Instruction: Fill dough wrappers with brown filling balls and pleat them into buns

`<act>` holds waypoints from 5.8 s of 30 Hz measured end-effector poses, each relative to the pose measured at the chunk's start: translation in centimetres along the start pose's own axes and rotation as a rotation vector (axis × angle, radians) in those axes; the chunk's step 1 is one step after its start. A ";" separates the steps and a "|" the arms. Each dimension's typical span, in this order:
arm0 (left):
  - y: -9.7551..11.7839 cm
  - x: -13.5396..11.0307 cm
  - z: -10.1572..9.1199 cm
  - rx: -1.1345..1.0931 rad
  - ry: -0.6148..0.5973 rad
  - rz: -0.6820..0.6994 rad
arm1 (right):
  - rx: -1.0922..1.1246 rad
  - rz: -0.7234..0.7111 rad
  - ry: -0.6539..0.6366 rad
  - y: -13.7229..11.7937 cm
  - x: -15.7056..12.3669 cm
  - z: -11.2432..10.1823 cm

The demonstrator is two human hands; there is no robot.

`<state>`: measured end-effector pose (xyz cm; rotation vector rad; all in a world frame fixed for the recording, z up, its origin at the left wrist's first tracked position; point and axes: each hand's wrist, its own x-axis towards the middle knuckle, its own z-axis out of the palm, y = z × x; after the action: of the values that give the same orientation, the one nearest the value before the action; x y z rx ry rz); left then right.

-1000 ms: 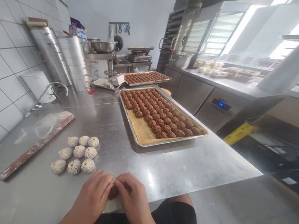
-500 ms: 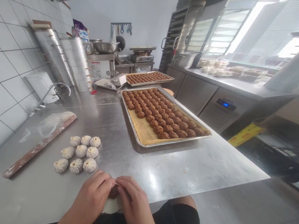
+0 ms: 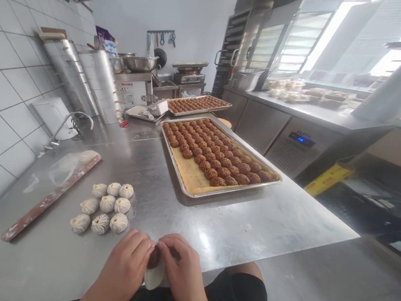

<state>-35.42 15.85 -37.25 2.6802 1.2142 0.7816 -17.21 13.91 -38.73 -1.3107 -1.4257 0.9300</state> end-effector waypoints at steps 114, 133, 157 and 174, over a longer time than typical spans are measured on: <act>1.2 0.0 0.0 0.024 -0.006 0.052 | 0.096 0.125 -0.021 -0.9 -2.5 -0.2; 1.2 0.2 -0.1 0.049 0.023 0.078 | 0.027 0.064 0.099 -0.6 -1.8 0.2; 2.6 1.0 -1.5 -0.252 0.085 -0.086 | 0.367 0.220 0.033 -0.8 -1.8 -0.6; 3.5 0.0 -3.2 -0.248 0.055 0.107 | 0.778 0.480 -0.230 -2.3 -1.6 0.4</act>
<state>-34.66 13.10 -33.51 2.5509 0.9207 0.9577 -18.25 12.02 -36.91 -0.9591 -0.7487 1.7798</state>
